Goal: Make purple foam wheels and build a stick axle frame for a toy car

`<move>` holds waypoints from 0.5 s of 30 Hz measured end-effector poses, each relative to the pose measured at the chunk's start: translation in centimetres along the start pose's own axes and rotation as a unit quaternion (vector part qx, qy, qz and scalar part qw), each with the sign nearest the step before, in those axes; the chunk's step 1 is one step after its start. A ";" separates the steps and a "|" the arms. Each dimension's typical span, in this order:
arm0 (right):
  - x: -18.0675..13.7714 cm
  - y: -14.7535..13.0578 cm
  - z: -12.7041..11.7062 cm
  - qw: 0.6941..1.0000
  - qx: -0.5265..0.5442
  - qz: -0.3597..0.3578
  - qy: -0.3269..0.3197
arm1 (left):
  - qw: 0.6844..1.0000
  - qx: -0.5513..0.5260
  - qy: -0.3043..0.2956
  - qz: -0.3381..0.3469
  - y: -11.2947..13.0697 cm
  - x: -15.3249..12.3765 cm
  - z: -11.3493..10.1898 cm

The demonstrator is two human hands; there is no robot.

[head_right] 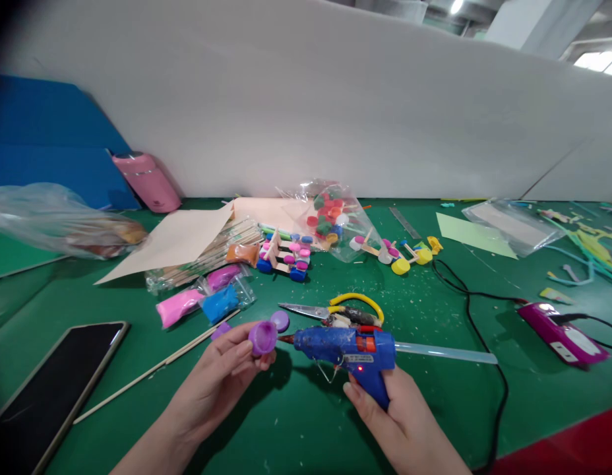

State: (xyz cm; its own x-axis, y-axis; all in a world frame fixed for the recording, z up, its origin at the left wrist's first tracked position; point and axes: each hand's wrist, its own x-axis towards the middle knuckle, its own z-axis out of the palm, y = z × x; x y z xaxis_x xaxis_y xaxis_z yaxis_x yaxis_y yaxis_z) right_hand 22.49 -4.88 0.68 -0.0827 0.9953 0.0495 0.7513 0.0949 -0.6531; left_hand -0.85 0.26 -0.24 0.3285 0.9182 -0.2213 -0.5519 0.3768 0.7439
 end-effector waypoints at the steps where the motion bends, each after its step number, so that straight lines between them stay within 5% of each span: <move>1: 0.0 0.0 0.0 1.000 0.002 0.000 -0.001 | 1.000 0.001 0.001 0.000 0.0 0.0 0.0; 15: -0.6 0.5 -0.1 1.000 0.007 0.018 -0.020 | 1.000 0.002 0.008 -0.001 0.0 0.3 0.0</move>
State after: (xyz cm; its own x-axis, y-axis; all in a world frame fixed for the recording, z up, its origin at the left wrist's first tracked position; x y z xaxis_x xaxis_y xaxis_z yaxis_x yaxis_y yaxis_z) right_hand 23.02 -5.46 0.37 -0.0822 0.9966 -0.0051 0.7454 0.0581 -0.6641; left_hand -0.79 0.51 -0.31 0.3169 0.9193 -0.2334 -0.5488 0.3784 0.7454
